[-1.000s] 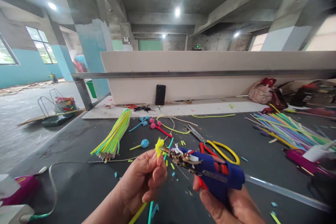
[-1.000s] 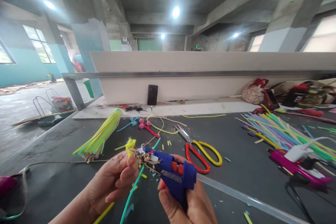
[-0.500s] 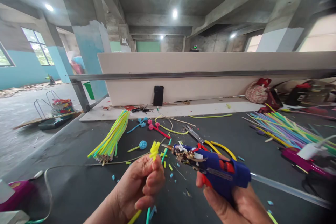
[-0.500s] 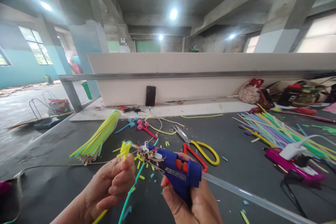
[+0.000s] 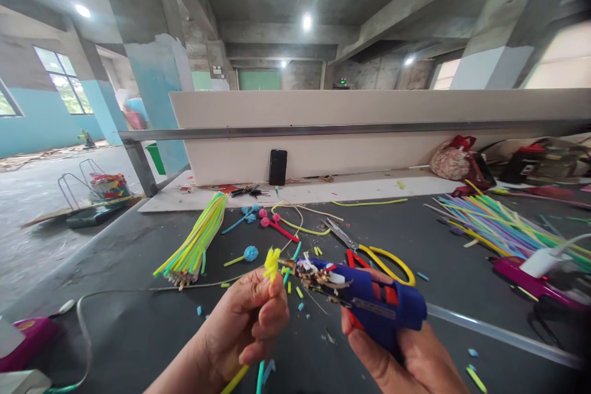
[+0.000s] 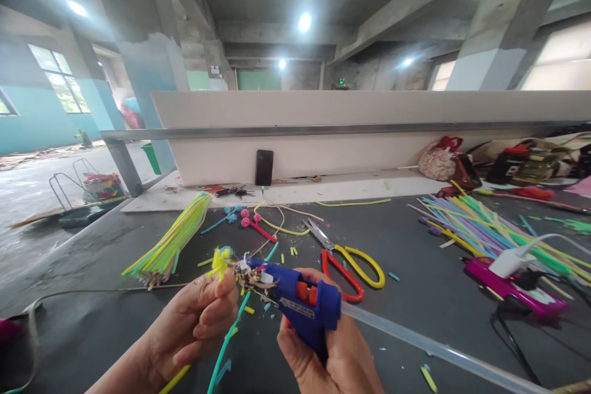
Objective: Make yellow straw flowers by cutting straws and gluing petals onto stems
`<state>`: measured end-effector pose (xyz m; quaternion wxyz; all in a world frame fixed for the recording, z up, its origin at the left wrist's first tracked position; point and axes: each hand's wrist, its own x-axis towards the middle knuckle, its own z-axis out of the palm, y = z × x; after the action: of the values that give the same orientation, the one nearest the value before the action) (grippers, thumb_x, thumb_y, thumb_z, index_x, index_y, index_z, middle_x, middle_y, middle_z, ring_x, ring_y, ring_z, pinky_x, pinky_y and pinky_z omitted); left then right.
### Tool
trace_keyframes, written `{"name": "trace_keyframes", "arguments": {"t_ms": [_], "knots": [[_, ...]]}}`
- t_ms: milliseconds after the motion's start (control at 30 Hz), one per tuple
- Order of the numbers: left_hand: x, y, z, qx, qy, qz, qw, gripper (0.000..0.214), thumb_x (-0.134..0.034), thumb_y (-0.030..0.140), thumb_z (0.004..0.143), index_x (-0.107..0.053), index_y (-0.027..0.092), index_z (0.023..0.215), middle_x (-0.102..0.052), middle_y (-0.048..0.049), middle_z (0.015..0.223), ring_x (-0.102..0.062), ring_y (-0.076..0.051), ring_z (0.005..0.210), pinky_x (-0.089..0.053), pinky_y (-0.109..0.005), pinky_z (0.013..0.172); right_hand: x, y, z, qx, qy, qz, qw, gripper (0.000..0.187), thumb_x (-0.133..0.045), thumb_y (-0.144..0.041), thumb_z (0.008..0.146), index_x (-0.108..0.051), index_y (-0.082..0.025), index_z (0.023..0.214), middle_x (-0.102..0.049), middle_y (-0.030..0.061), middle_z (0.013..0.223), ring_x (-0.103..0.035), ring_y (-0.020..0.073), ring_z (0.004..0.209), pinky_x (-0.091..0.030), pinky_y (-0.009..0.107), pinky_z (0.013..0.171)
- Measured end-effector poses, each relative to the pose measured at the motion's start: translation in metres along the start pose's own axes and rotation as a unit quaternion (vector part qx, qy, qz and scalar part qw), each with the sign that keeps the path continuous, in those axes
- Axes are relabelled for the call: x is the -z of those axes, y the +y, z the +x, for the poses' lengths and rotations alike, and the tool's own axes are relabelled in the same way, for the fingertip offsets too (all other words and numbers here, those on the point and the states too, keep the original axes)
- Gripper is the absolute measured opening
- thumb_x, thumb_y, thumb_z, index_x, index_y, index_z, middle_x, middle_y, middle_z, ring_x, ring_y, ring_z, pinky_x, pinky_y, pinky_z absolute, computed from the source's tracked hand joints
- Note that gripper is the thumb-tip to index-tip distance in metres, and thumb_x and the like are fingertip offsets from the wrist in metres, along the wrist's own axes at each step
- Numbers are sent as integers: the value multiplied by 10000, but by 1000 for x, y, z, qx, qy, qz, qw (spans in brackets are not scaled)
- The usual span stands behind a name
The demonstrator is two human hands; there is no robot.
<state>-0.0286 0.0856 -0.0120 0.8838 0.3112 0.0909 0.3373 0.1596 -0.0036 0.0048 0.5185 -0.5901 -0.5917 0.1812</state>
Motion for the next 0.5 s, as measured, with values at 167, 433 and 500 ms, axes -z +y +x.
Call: {"name": "trace_keyframes", "arguments": {"t_ms": [167, 433, 500], "knots": [[0, 0, 1, -5, 6, 6, 1000, 124, -481, 187, 831, -490, 159, 710, -362, 47, 529, -192, -33, 376, -268, -89, 232, -1, 2, -2, 1, -16, 3, 1000, 423, -588, -361, 782, -505, -252, 1182, -709, 19, 846, -668, 197, 714, -557, 257, 663], [-3, 3, 1, -6, 42, 25, 999, 117, -517, 180, 813, -483, 159, 702, -369, 50, 525, -194, -30, 385, -262, -84, 235, -1, 8, 0, -43, -5, 19, 999, 387, -588, -440, 768, -537, -255, 1104, -674, 47, 965, -629, 227, 838, -511, 312, 752], [-3, 3, 3, -5, 53, 33, 998, 114, -517, 177, 812, -483, 158, 705, -375, 50, 526, -197, -28, 383, -258, -82, 238, 4, 13, 1, -72, -16, 29, 997, 327, -583, -466, 768, -575, -250, 1014, -667, 49, 907, -617, 212, 778, -502, 305, 702]]}}
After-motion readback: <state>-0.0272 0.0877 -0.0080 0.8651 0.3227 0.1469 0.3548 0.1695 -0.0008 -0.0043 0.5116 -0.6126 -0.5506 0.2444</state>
